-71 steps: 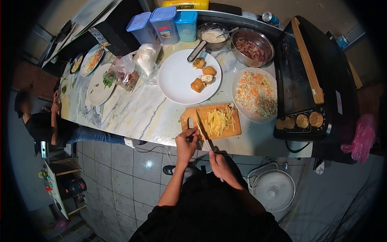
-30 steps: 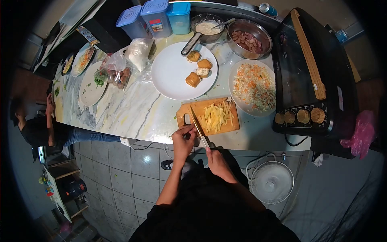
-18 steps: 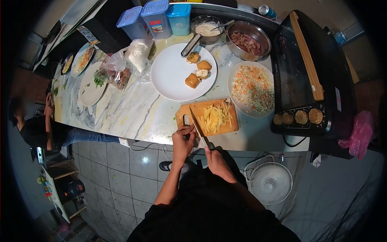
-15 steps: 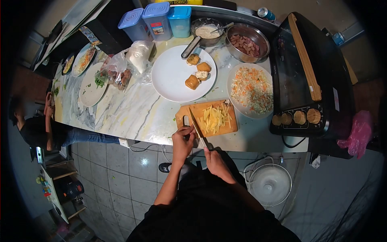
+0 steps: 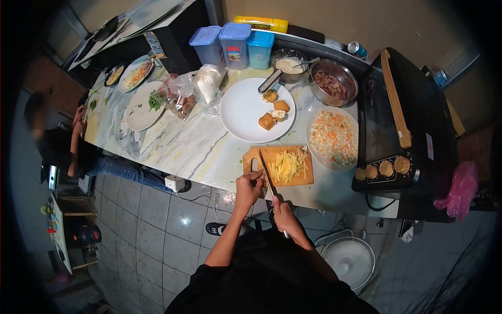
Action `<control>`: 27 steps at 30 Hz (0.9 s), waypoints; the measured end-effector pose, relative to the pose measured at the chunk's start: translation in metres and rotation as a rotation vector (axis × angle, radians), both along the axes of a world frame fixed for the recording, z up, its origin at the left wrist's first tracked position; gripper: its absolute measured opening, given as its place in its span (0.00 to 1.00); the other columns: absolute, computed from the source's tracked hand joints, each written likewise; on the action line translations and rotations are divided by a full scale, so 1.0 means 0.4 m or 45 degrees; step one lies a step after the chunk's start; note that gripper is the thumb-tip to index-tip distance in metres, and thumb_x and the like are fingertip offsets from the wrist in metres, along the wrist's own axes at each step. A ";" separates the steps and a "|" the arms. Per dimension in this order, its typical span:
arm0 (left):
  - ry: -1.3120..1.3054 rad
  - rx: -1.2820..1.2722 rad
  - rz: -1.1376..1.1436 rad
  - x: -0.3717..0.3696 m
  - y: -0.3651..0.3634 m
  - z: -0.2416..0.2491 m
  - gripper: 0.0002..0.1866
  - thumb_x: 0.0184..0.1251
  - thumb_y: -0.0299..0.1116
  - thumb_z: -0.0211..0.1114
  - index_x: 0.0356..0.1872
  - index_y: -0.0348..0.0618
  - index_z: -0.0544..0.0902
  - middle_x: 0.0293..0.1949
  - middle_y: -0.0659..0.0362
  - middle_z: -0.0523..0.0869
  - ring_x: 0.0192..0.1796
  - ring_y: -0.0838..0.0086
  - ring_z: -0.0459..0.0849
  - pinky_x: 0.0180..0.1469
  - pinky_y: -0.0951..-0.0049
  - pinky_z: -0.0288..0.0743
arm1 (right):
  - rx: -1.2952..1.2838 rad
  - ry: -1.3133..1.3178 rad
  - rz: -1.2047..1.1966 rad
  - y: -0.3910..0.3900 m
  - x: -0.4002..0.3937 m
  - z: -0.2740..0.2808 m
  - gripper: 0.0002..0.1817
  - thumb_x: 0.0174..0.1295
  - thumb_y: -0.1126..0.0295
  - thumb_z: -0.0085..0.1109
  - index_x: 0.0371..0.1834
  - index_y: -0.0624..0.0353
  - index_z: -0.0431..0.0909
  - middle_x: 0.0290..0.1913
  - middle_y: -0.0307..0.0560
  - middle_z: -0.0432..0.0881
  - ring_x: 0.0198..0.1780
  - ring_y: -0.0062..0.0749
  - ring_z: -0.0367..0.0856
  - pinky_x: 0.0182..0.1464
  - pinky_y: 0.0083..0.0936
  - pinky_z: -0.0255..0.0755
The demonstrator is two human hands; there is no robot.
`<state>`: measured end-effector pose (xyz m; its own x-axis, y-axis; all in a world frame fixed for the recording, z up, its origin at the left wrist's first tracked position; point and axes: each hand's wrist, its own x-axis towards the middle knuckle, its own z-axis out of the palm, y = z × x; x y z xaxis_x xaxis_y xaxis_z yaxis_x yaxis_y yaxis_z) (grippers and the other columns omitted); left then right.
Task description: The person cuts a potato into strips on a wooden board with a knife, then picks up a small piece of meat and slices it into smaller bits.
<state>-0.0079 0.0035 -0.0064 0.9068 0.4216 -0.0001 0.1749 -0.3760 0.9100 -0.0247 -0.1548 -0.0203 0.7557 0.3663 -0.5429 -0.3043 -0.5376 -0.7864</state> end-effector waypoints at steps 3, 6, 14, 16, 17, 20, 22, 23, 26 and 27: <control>0.017 -0.004 0.006 -0.003 0.002 0.005 0.11 0.54 0.24 0.64 0.40 0.35 0.85 0.33 0.46 0.85 0.34 0.62 0.85 0.38 0.72 0.76 | 0.107 0.146 -0.076 -0.013 -0.007 -0.003 0.34 0.69 0.42 0.31 0.12 0.58 0.59 0.07 0.38 0.59 0.05 0.26 0.61 0.08 0.25 0.56; 0.066 -0.067 0.024 -0.002 -0.002 0.015 0.12 0.55 0.25 0.65 0.41 0.35 0.84 0.32 0.46 0.85 0.34 0.63 0.86 0.38 0.72 0.76 | 0.184 0.287 -0.132 -0.019 -0.010 0.013 0.32 0.68 0.40 0.32 0.16 0.55 0.58 0.08 0.34 0.57 0.06 0.21 0.57 0.08 0.22 0.53; -0.001 -0.042 -0.006 -0.010 0.002 -0.013 0.13 0.55 0.25 0.65 0.43 0.33 0.83 0.31 0.49 0.86 0.34 0.70 0.86 0.39 0.74 0.77 | 0.308 0.436 -0.185 -0.036 -0.019 0.029 0.31 0.67 0.39 0.33 0.18 0.53 0.57 0.10 0.32 0.55 0.06 0.18 0.55 0.08 0.20 0.51; -0.004 -0.028 0.006 -0.007 -0.001 -0.011 0.15 0.53 0.19 0.63 0.44 0.29 0.81 0.30 0.51 0.86 0.32 0.73 0.86 0.38 0.76 0.77 | 0.339 0.395 -0.174 -0.039 -0.016 0.032 0.30 0.68 0.39 0.32 0.18 0.53 0.57 0.10 0.31 0.55 0.06 0.18 0.55 0.08 0.20 0.52; -0.006 -0.025 0.000 -0.006 -0.003 -0.010 0.15 0.53 0.19 0.63 0.44 0.29 0.81 0.30 0.51 0.86 0.32 0.73 0.86 0.38 0.76 0.77 | 0.342 0.393 -0.179 -0.040 -0.016 0.031 0.30 0.68 0.39 0.32 0.18 0.53 0.57 0.10 0.31 0.55 0.06 0.18 0.55 0.08 0.20 0.52; 0.013 -0.011 0.002 -0.006 -0.005 0.001 0.14 0.53 0.19 0.64 0.43 0.28 0.81 0.30 0.51 0.86 0.32 0.73 0.86 0.38 0.77 0.77 | 0.344 0.343 -0.177 -0.044 -0.018 0.022 0.30 0.68 0.40 0.32 0.19 0.54 0.58 0.10 0.32 0.55 0.06 0.18 0.55 0.07 0.20 0.52; -0.014 -0.005 -0.009 -0.006 -0.006 0.003 0.14 0.53 0.19 0.64 0.42 0.28 0.81 0.29 0.51 0.86 0.31 0.73 0.86 0.37 0.77 0.77 | 0.316 0.316 -0.112 -0.047 -0.020 0.015 0.29 0.69 0.41 0.33 0.20 0.55 0.58 0.10 0.32 0.56 0.06 0.18 0.56 0.07 0.20 0.53; -0.015 -0.003 -0.014 -0.005 -0.006 0.003 0.14 0.53 0.19 0.64 0.42 0.28 0.81 0.29 0.51 0.86 0.31 0.73 0.86 0.37 0.77 0.77 | 0.318 0.314 -0.116 -0.047 -0.023 0.008 0.29 0.69 0.41 0.33 0.20 0.55 0.58 0.10 0.32 0.56 0.06 0.18 0.56 0.07 0.20 0.53; 0.021 -0.019 0.024 -0.003 -0.005 0.000 0.13 0.52 0.23 0.66 0.41 0.32 0.83 0.31 0.51 0.87 0.34 0.71 0.86 0.39 0.74 0.77 | 0.266 0.280 -0.099 -0.042 -0.026 -0.004 0.29 0.69 0.42 0.34 0.20 0.55 0.59 0.09 0.33 0.56 0.06 0.19 0.56 0.07 0.21 0.52; 0.033 -0.022 0.023 -0.002 -0.004 0.000 0.13 0.52 0.23 0.66 0.41 0.33 0.83 0.30 0.51 0.87 0.34 0.71 0.86 0.40 0.74 0.77 | 0.246 0.275 -0.098 -0.041 -0.024 -0.003 0.29 0.69 0.43 0.34 0.20 0.55 0.59 0.09 0.33 0.57 0.06 0.20 0.57 0.07 0.21 0.52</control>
